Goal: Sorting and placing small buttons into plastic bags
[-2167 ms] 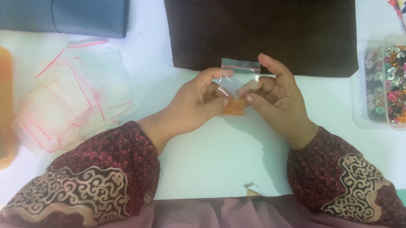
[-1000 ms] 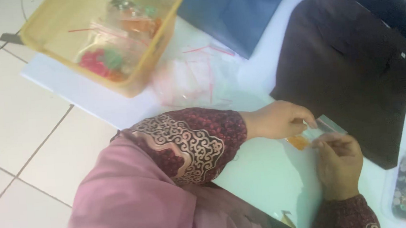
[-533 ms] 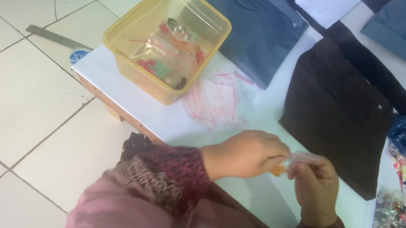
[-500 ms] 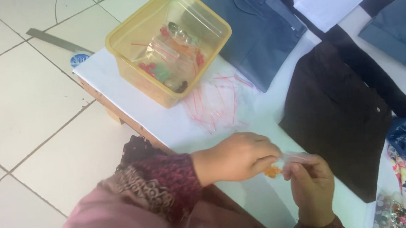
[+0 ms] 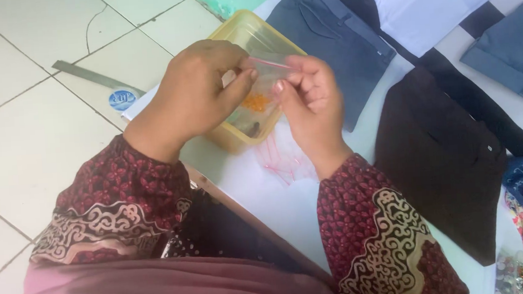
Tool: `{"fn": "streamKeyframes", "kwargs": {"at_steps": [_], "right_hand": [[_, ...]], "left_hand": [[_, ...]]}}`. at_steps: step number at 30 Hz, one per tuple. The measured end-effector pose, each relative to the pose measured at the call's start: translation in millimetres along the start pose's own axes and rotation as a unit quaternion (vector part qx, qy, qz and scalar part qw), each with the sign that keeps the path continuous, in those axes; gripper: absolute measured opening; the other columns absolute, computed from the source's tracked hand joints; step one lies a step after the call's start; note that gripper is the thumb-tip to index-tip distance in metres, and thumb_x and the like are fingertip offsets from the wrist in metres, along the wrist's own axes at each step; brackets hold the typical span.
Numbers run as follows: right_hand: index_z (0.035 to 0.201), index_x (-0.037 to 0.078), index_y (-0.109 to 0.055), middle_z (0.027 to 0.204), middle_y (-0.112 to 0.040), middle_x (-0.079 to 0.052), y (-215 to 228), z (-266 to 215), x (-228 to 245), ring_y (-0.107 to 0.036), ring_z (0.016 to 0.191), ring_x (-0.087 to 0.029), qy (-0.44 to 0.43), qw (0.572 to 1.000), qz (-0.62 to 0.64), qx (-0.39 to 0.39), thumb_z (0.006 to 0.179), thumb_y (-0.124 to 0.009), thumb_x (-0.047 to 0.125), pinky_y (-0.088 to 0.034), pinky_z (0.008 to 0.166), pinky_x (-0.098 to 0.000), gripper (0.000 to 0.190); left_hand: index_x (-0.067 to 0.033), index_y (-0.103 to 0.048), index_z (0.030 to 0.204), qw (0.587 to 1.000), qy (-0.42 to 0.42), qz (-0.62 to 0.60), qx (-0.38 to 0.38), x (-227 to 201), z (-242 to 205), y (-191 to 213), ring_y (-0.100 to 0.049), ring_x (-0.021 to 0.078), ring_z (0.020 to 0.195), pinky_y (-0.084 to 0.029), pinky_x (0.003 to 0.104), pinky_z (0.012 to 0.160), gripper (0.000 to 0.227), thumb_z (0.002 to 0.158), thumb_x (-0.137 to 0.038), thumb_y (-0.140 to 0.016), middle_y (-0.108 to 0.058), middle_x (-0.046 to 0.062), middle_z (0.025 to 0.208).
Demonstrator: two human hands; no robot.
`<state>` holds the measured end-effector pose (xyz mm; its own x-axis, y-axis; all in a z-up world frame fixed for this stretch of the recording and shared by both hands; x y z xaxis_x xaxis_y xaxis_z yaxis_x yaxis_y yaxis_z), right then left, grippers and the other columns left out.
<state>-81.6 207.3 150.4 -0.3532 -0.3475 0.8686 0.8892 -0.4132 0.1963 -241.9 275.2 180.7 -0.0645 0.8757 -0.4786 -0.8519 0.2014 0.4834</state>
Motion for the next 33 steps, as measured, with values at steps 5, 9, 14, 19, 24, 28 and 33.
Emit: {"fn": "streamKeyframes", "kwargs": {"at_steps": [5,9,14,19,24,28,33], "right_hand": [[0.153,0.014,-0.036,0.117,-0.064,-0.009,5,5,-22,-0.061,0.096,-0.017,0.018,0.977,-0.212,0.014,0.095,-0.074,0.005,-0.052,0.086,-0.0306,0.07],[0.154,0.017,-0.036,0.143,-0.05,-0.012,39,-9,-24,-0.058,0.116,-0.025,0.004,0.936,-0.351,-0.009,0.093,-0.073,0.006,-0.051,0.091,-0.0421,0.073],[0.141,0.001,-0.05,0.135,-0.05,-0.02,55,-61,-18,-0.052,0.123,-0.036,0.166,0.911,-0.378,-0.006,0.094,-0.069,0.002,-0.045,0.11,-0.0474,0.05],[0.123,0.006,-0.064,0.132,-0.056,-0.02,71,-135,-24,-0.056,0.122,-0.038,0.132,0.875,-0.466,0.028,0.094,-0.068,0.02,-0.039,0.106,-0.0511,0.033],[0.121,0.01,-0.06,0.125,-0.054,-0.019,94,-225,-12,-0.058,0.101,-0.033,0.243,0.841,-0.474,0.096,0.099,-0.064,0.006,-0.047,0.09,-0.0522,0.023],[0.12,0.012,-0.059,0.127,-0.053,-0.015,151,-263,-18,-0.059,0.102,-0.031,0.176,0.841,-0.508,0.051,0.09,-0.067,0.0,-0.047,0.087,-0.0462,0.033],[0.123,0.009,-0.059,0.127,-0.054,-0.018,193,-303,-29,-0.058,0.104,-0.035,0.065,0.871,-0.48,0.075,0.09,-0.075,0.008,-0.048,0.095,-0.0493,0.036]], "left_hand": [[-0.0033,-0.063,0.119,0.983,-0.018,0.177,-0.035,30,-18,17,-0.057,0.0376,0.092,-0.046,0.049,0.086,0.03,0.1,-0.023,-0.076,-0.064,0.014,0.1],[0.0002,-0.053,0.142,0.975,-0.02,0.206,-0.083,11,-40,31,-0.048,0.0491,0.125,-0.041,0.058,0.107,0.052,0.103,-0.021,-0.08,-0.056,0.021,0.122],[-0.0065,-0.061,0.117,0.986,-0.071,0.105,-0.107,-54,-92,-3,-0.046,0.047,0.131,-0.043,0.061,0.105,0.022,0.104,-0.024,-0.059,-0.062,0.017,0.122],[-0.0097,-0.069,0.109,0.982,-0.16,-0.084,0.054,-112,-158,-87,-0.06,0.0398,0.117,-0.051,0.057,0.097,0.016,0.101,-0.02,-0.06,-0.068,0.009,0.112],[-0.0223,-0.063,0.129,0.969,-0.122,0.045,0.209,-95,-224,-158,-0.056,0.0362,0.136,-0.042,0.053,0.107,0.043,0.09,-0.038,-0.073,-0.059,0.009,0.138],[-0.0251,-0.071,0.118,0.969,-0.131,0.092,0.19,-102,-219,-166,-0.062,0.0346,0.129,-0.042,0.053,0.114,0.036,0.085,-0.041,-0.078,-0.065,0.006,0.132],[-0.0264,-0.07,0.124,0.944,-0.181,0.135,0.24,-138,-205,-205,-0.061,0.0356,0.133,-0.043,0.058,0.115,0.061,0.077,-0.066,-0.068,-0.064,0.009,0.138]]}}
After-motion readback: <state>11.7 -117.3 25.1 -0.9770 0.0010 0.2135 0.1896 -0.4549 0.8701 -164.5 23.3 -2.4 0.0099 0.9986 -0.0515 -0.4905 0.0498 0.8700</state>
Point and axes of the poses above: each hand's wrist, its own z-axis towards the middle knuckle, its own y-axis out of the back of the hand, x = y × z, the point moved 9 cm from there along z, towards the middle knuckle
